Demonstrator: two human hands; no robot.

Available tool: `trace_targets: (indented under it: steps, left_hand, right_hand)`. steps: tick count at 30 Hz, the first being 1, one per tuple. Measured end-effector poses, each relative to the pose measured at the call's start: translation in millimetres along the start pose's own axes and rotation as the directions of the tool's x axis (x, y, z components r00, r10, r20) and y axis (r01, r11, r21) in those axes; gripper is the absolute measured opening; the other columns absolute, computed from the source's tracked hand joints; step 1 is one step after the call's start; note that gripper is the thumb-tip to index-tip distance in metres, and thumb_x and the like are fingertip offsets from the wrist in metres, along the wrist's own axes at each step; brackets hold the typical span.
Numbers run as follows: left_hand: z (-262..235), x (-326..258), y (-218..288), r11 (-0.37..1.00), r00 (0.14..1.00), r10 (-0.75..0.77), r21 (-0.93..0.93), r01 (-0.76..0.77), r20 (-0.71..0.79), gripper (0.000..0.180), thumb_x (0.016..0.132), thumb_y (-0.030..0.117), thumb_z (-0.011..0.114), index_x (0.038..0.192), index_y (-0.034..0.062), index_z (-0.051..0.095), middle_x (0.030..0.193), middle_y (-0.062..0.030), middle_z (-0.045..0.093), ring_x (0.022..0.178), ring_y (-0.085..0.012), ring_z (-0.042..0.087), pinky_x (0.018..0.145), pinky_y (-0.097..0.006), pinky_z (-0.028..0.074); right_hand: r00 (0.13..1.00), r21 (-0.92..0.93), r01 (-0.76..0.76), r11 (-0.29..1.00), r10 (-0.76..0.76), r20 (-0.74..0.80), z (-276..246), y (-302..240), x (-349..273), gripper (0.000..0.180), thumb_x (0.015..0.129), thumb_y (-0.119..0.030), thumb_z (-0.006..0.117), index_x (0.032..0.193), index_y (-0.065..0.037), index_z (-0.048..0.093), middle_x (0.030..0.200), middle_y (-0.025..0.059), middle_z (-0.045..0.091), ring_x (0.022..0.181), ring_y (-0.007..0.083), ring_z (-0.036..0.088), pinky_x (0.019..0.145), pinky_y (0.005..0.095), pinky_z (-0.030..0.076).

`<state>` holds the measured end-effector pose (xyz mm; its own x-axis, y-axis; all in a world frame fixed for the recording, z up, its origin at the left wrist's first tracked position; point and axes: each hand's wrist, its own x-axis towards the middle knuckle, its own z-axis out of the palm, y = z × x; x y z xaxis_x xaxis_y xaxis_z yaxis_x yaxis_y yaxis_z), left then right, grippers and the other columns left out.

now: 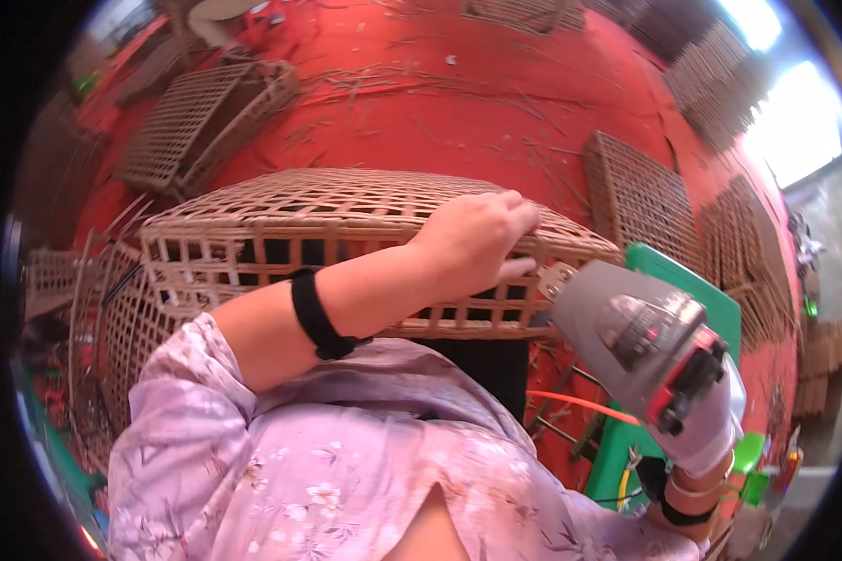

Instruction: Assembling and securing components of a wicker furniture piece using a pneumatic staple gun and hand tools.

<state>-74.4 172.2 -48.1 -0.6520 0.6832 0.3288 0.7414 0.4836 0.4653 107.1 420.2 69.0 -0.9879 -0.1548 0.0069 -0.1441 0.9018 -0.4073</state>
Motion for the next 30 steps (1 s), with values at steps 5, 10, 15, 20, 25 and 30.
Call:
trace_targets:
  steps: [5, 10, 15, 20, 25, 30]
  left_hand:
    - [-71.9, -81.0, -55.5, 0.998, 1.0, 0.01, 0.06, -0.009, -0.018, 0.052, 0.083, 0.035, 0.069, 0.12, 0.0024, 0.055, 0.121, -0.0182, 0.058, 0.117, -0.0348, 0.052, 0.101, -0.043, 0.041]
    - [-147.3, -195.8, -96.0, 0.93, 0.95, -0.285, 0.204, 0.306, -0.126, 0.056, 0.081, 0.033, 0.071, 0.124, 0.0034, 0.051, 0.125, -0.019, 0.055, 0.119, -0.0343, 0.051, 0.103, -0.042, 0.041]
    - [-170.3, -262.9, -115.7, 0.738, 0.851, -0.3, 0.461, 0.493, -0.431, 0.066, 0.075, 0.038, 0.076, 0.124, 0.0032, 0.049, 0.124, -0.0174, 0.054, 0.124, -0.0344, 0.046, 0.105, -0.048, 0.035]
    - [-158.6, -271.9, -114.7, 0.771, 0.774, -0.309, 0.331, 0.544, -0.553, 0.08, 0.07, 0.058, 0.073, 0.123, 0.0036, 0.048, 0.124, -0.016, 0.053, 0.127, -0.0404, 0.042, 0.107, -0.055, 0.03]
    - [-145.7, -261.8, -117.4, 0.698, 0.762, -0.332, 0.399, 0.595, -0.555, 0.084, 0.069, 0.064, 0.07, 0.121, 0.0012, 0.05, 0.123, -0.0153, 0.054, 0.13, -0.0363, 0.04, 0.104, -0.063, 0.028]
    - [-143.0, -260.4, -119.5, 0.674, 0.725, -0.389, 0.361, 0.645, -0.568, 0.081, 0.067, 0.059, 0.074, 0.118, 0.0017, 0.049, 0.122, -0.0163, 0.054, 0.128, -0.0356, 0.042, 0.106, -0.062, 0.025]
  right_hand:
    - [0.974, -0.063, -0.219, 0.974, 0.222, 0.048, 14.3, 18.3, -10.1, 0.055, 0.073, -0.006, 0.078, 0.122, 0.001, 0.054, 0.088, 0.0085, 0.066, 0.077, 0.0164, 0.063, 0.068, 0.03, 0.052]
    - [0.953, 0.203, -0.291, 0.935, 0.264, 0.148, 27.0, -30.8, 28.8, 0.06, 0.073, -0.01, 0.078, 0.126, -0.003, 0.051, 0.104, 0.0088, 0.062, 0.09, 0.0207, 0.062, 0.08, 0.0338, 0.051]
    - [0.988, 0.279, 0.02, 0.96, -0.061, 0.139, 30.5, -122.5, 86.0, 0.057, 0.074, -0.001, 0.075, 0.124, -0.001, 0.049, 0.102, 0.0083, 0.058, 0.09, 0.0181, 0.058, 0.076, 0.0309, 0.051]
    - [0.918, 0.363, 0.087, 0.928, -0.217, 0.334, 49.3, -217.5, 132.3, 0.065, 0.077, -0.003, 0.075, 0.133, -0.003, 0.041, 0.127, 0.0114, 0.049, 0.113, 0.0229, 0.052, 0.09, 0.0329, 0.05]
    - [0.833, 0.408, 0.425, 0.808, -0.525, 0.173, 86.5, -248.8, 157.2, 0.048, 0.072, 0.001, 0.075, 0.116, 0.001, 0.056, 0.085, 0.0078, 0.067, 0.08, 0.0168, 0.066, 0.072, 0.0304, 0.054]
    - [0.855, 0.065, 0.381, 0.922, -0.379, 0.354, 102.6, -267.4, 172.6, 0.028, 0.073, -0.005, 0.078, 0.098, -0.001, 0.067, 0.095, 0.0079, 0.071, 0.085, 0.0168, 0.068, 0.077, 0.0313, 0.054]
